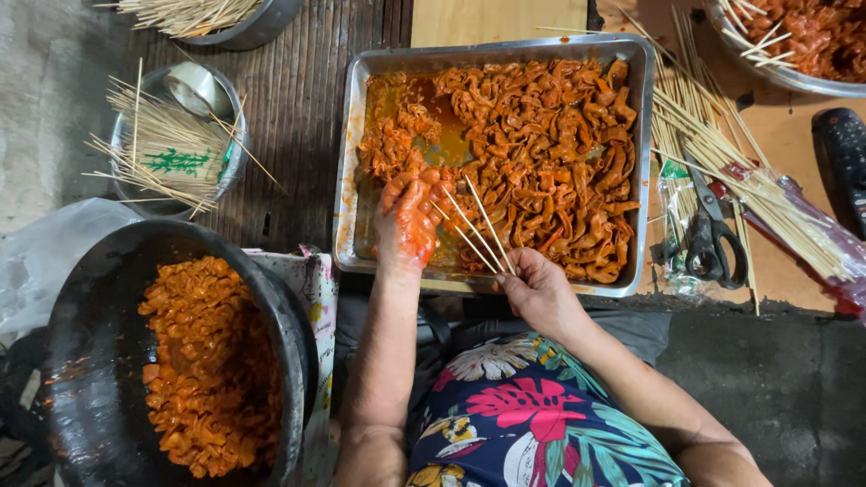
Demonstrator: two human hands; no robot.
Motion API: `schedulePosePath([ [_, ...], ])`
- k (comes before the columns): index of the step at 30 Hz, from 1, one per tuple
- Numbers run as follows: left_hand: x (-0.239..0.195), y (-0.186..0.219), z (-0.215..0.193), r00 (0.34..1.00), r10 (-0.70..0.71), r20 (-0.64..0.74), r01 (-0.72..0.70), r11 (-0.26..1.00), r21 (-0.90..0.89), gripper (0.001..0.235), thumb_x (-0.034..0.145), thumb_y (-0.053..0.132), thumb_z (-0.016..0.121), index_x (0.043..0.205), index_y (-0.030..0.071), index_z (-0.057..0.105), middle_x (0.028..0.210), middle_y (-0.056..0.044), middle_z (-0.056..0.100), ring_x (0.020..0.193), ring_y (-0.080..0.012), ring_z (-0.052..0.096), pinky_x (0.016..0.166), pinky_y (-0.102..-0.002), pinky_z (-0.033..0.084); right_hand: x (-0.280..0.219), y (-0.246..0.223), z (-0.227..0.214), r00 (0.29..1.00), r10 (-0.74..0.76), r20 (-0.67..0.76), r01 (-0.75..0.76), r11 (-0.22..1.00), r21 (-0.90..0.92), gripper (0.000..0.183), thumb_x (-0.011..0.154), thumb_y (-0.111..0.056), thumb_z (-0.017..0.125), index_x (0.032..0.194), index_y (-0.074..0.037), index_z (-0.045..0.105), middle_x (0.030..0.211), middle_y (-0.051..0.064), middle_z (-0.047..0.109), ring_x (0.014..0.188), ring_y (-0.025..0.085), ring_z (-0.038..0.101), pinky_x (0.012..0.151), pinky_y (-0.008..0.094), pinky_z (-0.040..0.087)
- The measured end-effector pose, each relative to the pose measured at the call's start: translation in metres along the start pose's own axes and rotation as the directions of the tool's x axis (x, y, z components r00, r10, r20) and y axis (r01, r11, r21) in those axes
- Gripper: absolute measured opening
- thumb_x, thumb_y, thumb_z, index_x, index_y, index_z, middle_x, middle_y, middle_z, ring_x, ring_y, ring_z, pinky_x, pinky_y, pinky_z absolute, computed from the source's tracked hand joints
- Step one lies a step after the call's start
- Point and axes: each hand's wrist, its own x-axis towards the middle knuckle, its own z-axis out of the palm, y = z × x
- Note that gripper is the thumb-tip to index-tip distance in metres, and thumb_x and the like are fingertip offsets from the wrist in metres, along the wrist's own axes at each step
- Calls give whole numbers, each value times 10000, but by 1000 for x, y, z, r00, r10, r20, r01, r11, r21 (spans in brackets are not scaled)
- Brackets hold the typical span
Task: The person is skewering pieces of marinated meat onto wooden sticks by hand from a metal tray.
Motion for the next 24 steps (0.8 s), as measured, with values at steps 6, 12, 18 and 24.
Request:
schedulePosePath([
  [6, -9, -12, -2, 993, 86, 78, -84, 996, -37, 139, 1030, 22, 609, 1142, 105, 606, 1082, -168, 719, 901, -289, 713, 732, -414, 605, 6, 4, 9, 1000, -23, -8, 24, 996, 88, 52, 989, 4, 581, 995, -47, 583, 719, -24, 596, 517, 49, 448, 445, 222, 363],
  [12, -13, -21, 3, 987, 150, -57, -149, 989, 27, 143, 999, 65, 598, 1132, 108, 569, 1026, -173, 726, 850, -309, 729, 669, -430, 608, 21, 25, 27, 997, -67, -35, 70, 992, 109, 68, 1010, 1, 573, 972, -53, 583, 701, -33, 562, 516, 45, 425, 444, 226, 330],
  [18, -20, -13, 3, 905, 420, 74, -417, 835, 360, 164, 1039, 36, 571, 1200, 25, 545, 1083, -248, 665, 908, -404, 685, 717, -511, 547, 34, 22, 39, 997, -75, -17, 76, 994, 77, 61, 1006, -15, 584, 974, -64, 568, 663, -42, 516, 492, 47, 401, 428, 231, 313],
  [24, -23, -12, -41, 994, -22, -109, 56, 944, 325, 221, 1017, 253, 564, 1191, 119, 589, 971, -196, 735, 803, -346, 731, 677, -479, 574, 35, 15, 27, 996, -89, -31, 91, 995, 42, 58, 988, -10, 605, 1004, -63, 586, 675, -47, 538, 506, 43, 430, 436, 228, 337],
])
